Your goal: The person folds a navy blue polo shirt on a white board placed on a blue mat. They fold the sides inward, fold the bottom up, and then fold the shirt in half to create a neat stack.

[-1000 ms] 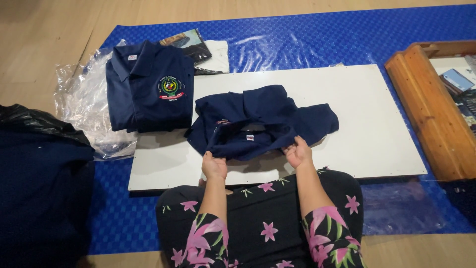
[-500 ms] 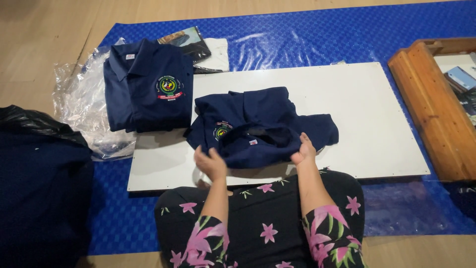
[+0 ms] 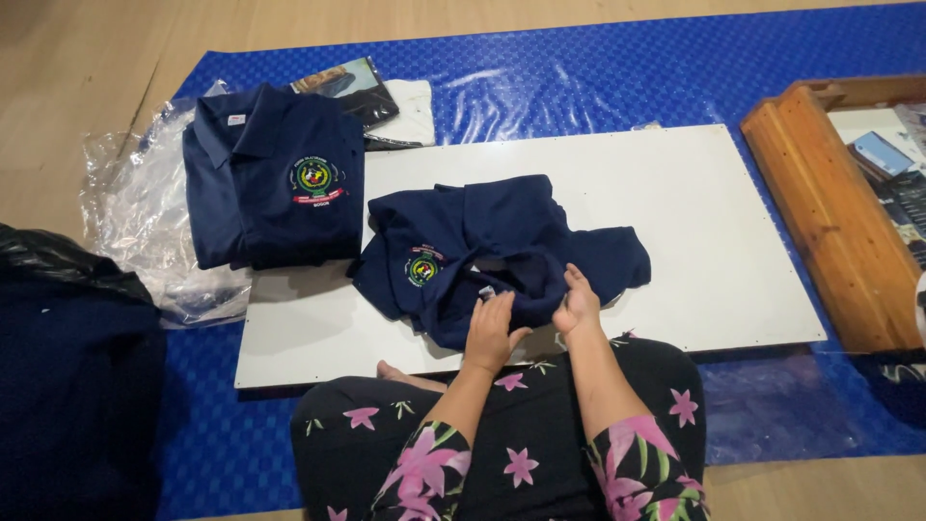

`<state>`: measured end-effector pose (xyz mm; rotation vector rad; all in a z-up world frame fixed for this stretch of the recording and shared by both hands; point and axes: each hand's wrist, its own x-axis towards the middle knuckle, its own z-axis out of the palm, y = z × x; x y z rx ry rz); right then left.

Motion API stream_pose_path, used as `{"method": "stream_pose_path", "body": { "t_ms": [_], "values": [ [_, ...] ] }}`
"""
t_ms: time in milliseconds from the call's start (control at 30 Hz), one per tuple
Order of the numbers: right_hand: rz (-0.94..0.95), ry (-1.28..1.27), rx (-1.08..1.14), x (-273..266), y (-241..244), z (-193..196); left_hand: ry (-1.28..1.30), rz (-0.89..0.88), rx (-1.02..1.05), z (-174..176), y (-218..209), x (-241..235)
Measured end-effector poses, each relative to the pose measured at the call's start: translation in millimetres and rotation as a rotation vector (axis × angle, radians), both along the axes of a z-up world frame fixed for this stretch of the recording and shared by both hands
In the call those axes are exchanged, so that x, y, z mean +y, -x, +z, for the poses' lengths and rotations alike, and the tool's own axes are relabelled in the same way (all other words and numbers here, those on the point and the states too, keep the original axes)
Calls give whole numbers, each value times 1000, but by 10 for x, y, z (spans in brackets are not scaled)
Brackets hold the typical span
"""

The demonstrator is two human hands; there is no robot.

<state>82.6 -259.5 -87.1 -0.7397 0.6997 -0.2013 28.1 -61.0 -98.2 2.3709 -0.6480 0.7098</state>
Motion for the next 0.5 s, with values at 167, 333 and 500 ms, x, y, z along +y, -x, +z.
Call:
{"method": "stream_pose_path", "body": {
  "t_ms": [167, 333, 500],
  "values": [
    [53, 174, 13, 203, 114, 340, 56, -24, 225, -342, -155, -35],
    [-39, 522, -11, 385, 328, 863, 33, 2, 421, 37, -120, 194],
    [186, 1941, -196, 353, 543, 1022, -44, 16, 529, 177, -102, 235]
  ]
}}
